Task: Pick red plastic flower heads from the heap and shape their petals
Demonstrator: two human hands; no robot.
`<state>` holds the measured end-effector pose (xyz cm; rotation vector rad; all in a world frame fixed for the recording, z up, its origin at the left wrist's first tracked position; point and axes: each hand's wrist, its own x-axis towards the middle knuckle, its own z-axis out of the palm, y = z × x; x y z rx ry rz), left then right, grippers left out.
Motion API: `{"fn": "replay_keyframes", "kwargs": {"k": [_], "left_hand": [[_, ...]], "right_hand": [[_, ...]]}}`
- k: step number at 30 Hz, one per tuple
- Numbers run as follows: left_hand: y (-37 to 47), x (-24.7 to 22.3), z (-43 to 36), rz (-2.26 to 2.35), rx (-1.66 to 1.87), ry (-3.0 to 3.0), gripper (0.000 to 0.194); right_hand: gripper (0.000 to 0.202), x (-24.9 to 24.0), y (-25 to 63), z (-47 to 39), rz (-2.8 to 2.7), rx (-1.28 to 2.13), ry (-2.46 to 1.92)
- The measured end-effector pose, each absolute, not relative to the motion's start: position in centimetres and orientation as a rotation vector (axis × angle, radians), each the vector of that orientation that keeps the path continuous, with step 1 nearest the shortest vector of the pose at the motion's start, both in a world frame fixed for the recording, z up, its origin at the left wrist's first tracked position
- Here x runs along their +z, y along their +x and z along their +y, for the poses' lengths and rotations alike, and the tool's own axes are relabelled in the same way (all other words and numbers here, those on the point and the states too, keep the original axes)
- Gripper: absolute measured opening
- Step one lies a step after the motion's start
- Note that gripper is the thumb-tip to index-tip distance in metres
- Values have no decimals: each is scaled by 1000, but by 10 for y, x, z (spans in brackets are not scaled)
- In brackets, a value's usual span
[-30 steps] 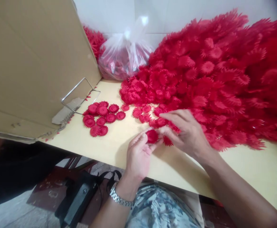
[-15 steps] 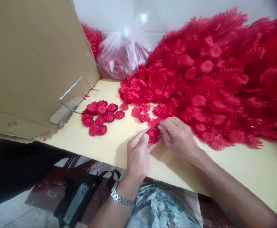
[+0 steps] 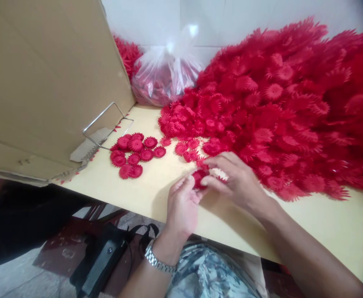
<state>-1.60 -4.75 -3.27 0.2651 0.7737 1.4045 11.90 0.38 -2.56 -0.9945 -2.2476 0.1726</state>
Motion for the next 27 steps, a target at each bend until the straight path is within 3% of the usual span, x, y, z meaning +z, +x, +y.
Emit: {"fn": "replay_keyframes", "kwargs": {"k": [2,5,7,15,21,27], "left_hand": [[-14,-34,-49,779,1381,304,17],[-11,-36,-52,836,1374,344,18],[-10,-37,-54,859,1373,364,18],[-10,-39,-53,935,1410,391,19],[-12,-36,-53,924,1427,349,13],[-8,-38,-54,979,1431,370,17]], "right_hand": [[13,-26,112,-1,-2263,400,-969],[2,-27,108,-3,-2238,482,-900],[9,-28,108,-2,-2221,474,-860],[20,-38,100,-8,-2281,-41,-956],[11,-39,101,-8,-2235,73,-971],[14,-39,98,-9,-2300,-53,-891]]}}
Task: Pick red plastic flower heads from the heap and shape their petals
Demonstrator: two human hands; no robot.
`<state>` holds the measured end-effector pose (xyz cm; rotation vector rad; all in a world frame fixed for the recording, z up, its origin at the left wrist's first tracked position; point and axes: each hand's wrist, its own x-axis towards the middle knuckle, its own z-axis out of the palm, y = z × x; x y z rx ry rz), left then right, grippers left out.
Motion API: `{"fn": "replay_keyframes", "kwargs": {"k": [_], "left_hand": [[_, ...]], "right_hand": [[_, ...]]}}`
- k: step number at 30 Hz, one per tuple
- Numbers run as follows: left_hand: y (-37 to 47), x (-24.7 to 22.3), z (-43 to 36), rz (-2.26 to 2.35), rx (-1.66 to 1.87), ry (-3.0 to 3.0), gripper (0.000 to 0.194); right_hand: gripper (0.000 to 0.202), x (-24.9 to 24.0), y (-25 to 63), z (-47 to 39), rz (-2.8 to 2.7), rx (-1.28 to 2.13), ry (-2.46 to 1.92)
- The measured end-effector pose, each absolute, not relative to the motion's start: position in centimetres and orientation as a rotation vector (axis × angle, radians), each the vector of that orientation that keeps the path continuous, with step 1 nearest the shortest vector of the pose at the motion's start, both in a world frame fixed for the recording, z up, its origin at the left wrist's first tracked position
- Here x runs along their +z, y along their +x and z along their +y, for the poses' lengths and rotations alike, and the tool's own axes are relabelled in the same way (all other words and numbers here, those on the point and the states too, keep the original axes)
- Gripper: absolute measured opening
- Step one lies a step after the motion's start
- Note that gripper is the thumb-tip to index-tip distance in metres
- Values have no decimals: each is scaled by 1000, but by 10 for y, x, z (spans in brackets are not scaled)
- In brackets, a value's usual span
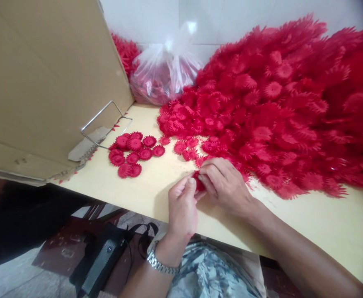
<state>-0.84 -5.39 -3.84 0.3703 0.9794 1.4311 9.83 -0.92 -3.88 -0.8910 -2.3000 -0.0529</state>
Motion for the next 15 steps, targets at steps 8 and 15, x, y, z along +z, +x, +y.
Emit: {"fn": "replay_keyframes", "kwargs": {"k": [8,15], "left_hand": [[-19,-37,-56,1030,1484,352,16],[-21,-31,-54,873,1427,229,11]], "right_hand": [[10,-36,122,8,-1997,-106,-1240],[13,-27,128,10,-2083,-125,-1190]]}}
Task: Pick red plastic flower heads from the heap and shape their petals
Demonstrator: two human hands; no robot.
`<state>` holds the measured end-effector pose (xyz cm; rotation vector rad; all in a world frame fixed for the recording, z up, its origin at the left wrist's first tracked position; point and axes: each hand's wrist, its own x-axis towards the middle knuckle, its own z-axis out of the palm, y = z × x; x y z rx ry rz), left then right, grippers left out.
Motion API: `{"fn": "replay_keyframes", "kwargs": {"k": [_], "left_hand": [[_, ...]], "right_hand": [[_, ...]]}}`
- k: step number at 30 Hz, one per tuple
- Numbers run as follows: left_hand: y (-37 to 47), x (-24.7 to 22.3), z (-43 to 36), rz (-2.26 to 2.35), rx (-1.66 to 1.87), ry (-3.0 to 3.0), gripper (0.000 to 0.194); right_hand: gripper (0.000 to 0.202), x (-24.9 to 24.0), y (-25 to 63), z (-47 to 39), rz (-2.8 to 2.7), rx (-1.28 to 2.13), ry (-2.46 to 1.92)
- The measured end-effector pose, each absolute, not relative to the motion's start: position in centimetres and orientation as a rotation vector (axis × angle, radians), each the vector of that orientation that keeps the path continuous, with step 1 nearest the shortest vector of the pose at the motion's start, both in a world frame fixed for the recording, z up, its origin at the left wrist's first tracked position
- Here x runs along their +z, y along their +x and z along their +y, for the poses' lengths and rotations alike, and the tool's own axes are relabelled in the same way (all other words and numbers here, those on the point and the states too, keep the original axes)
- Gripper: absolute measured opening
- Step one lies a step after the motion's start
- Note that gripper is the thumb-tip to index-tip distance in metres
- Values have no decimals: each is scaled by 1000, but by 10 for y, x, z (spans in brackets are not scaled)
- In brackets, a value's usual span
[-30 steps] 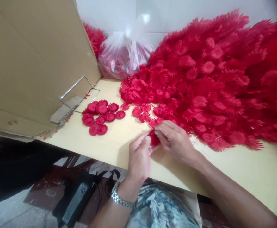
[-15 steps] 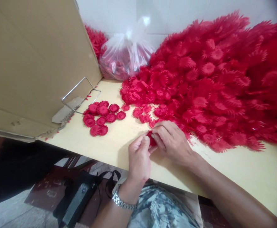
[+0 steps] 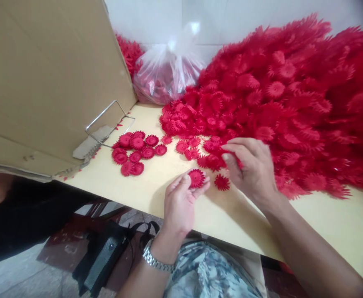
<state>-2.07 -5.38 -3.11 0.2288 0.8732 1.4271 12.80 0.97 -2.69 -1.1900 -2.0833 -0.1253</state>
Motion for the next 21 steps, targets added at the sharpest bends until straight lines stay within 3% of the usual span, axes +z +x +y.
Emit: {"fn": "replay_keyframes", "kwargs": {"k": [4,8,13,21], "left_hand": [[-15,-32,-55,783,1395,275,14],[-11,-33,-57,851,1373,311,14],[-9,-37,-58,904,1397,406,15],[-12,-37,-60,984,1431,408,17]], "right_hand": [[16,-26,111,-1,-2221,385,-985],[7,-26,107,-5,-2251,511,-917],[15,-27,107,-7,-2242,421,-914],[23,-42,96,-17,-2384,-204,-1014]]}}
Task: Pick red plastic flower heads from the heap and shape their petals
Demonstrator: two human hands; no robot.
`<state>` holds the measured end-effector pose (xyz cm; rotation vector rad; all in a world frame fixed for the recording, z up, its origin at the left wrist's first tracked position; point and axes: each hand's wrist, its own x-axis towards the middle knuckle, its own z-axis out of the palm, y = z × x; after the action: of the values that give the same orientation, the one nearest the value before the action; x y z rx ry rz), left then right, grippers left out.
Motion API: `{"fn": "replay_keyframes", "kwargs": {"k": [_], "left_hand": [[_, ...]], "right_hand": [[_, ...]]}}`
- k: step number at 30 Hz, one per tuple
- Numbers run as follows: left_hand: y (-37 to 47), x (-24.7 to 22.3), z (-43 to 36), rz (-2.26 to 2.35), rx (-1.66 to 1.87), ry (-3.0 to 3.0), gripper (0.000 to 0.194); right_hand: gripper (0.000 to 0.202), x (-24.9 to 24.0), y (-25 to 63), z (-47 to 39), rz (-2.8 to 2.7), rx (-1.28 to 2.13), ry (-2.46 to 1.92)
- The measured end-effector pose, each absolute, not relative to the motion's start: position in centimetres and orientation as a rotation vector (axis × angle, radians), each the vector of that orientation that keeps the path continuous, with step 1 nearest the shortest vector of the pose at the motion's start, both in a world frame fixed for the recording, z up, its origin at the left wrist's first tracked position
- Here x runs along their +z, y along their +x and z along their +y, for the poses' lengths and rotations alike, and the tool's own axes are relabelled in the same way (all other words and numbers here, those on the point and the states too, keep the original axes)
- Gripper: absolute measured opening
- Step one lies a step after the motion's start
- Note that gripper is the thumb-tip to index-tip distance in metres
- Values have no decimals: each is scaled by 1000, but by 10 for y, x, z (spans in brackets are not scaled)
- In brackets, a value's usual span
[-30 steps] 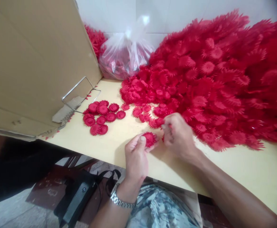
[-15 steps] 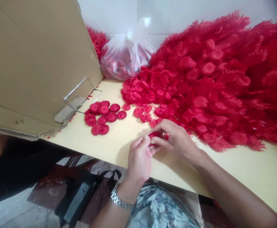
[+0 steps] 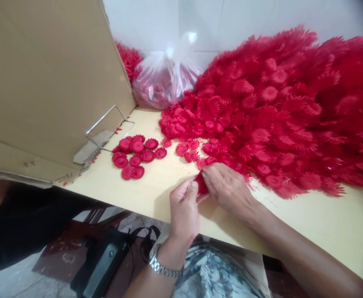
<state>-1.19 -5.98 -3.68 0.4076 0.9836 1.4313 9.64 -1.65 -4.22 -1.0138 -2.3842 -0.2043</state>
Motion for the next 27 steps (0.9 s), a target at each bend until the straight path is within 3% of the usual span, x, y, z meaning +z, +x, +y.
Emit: {"fn": "replay_keyframes", "kwargs": {"k": [10,12,18,21,27], "left_hand": [[-25,-32,-58,960,1446,316,16],[-25,-32,-57,915,1433,292,15],[-20,-32,-59,829,1375,328,17],[-18,-36,-61,854,1362,365,18],[-16,-43,-63,952,1366,469,22]], "right_hand": [[22,-22,127,12,-2346,-456,-1433],[20,-17,127,10,-2372,-315,-1345],[11,-15,107,-8,-2285,554,-1103],[6,-19,104,-9,-2317,546,-995],[22,-25,106,-11,-2370,329,-971]]}}
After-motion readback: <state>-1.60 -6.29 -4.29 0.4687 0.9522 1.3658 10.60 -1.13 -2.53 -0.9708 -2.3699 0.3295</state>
